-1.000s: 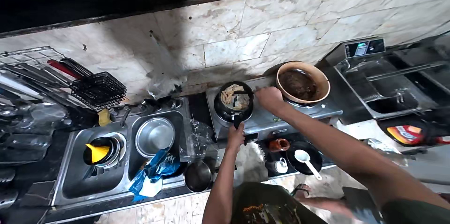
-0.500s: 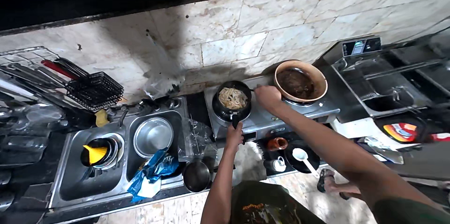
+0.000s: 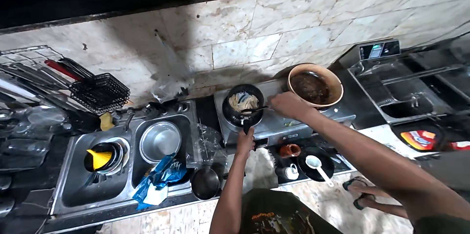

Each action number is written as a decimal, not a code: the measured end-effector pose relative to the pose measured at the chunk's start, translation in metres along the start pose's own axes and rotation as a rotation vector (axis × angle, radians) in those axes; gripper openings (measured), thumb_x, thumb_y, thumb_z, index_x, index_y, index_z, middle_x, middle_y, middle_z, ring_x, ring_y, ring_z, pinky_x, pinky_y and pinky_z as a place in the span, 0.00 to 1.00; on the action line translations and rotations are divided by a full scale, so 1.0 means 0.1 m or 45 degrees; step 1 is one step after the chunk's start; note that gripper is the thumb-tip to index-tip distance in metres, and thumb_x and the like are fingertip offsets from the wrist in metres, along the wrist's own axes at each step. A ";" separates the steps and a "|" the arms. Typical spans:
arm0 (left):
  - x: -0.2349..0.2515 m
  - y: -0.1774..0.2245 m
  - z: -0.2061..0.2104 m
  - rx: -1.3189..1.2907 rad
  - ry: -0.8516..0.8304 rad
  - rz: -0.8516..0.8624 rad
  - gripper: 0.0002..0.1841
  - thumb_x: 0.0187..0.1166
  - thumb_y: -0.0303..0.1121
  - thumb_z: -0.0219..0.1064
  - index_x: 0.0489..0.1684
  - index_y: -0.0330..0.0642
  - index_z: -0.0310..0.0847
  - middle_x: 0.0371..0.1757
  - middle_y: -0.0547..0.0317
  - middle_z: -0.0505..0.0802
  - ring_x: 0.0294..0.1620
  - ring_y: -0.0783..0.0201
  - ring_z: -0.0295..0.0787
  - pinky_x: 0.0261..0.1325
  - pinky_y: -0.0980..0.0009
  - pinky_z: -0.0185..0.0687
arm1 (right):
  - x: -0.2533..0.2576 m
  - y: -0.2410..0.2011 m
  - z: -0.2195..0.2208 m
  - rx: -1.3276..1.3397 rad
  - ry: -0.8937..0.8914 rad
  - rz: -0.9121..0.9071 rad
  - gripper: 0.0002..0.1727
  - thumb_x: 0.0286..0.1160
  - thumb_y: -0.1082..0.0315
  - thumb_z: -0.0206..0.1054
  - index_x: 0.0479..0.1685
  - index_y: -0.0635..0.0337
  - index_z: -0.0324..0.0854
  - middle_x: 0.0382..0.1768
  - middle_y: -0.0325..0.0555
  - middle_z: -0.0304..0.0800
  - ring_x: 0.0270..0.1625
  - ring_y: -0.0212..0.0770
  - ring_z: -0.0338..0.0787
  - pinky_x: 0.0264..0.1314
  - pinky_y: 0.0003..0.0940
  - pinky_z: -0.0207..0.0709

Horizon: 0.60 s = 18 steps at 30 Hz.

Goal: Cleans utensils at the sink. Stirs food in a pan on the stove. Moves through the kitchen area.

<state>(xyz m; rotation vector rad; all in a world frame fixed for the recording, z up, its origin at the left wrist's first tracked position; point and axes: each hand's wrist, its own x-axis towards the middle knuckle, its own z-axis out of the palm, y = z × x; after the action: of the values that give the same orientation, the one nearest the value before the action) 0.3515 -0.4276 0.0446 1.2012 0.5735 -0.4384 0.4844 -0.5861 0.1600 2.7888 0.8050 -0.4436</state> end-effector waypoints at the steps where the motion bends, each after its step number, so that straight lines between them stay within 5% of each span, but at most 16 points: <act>1: 0.00 0.00 0.00 0.001 -0.003 -0.001 0.15 0.91 0.46 0.58 0.53 0.41 0.71 0.19 0.65 0.70 0.10 0.70 0.63 0.13 0.75 0.64 | 0.04 -0.03 0.07 0.019 -0.002 -0.005 0.08 0.77 0.62 0.69 0.42 0.55 0.89 0.41 0.55 0.92 0.43 0.62 0.92 0.39 0.65 0.82; 12: 0.01 -0.01 -0.01 -0.015 -0.005 0.001 0.15 0.91 0.46 0.59 0.50 0.42 0.70 0.19 0.65 0.70 0.10 0.70 0.62 0.13 0.75 0.64 | 0.41 -0.32 0.26 0.096 0.244 0.351 0.08 0.69 0.76 0.71 0.46 0.61 0.88 0.53 0.58 0.89 0.48 0.66 0.90 0.33 0.63 0.83; 18: 0.00 0.00 -0.02 0.006 -0.005 -0.002 0.15 0.91 0.46 0.59 0.51 0.41 0.71 0.19 0.65 0.70 0.11 0.71 0.63 0.13 0.76 0.64 | 0.31 -0.37 0.23 0.113 0.141 0.143 0.06 0.70 0.71 0.71 0.42 0.58 0.90 0.48 0.54 0.91 0.45 0.62 0.92 0.36 0.64 0.83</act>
<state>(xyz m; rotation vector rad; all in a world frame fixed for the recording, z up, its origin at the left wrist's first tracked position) 0.3513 -0.4260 0.0447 1.2044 0.5701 -0.4434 0.4845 -0.5469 0.1240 2.9449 0.6617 -0.3154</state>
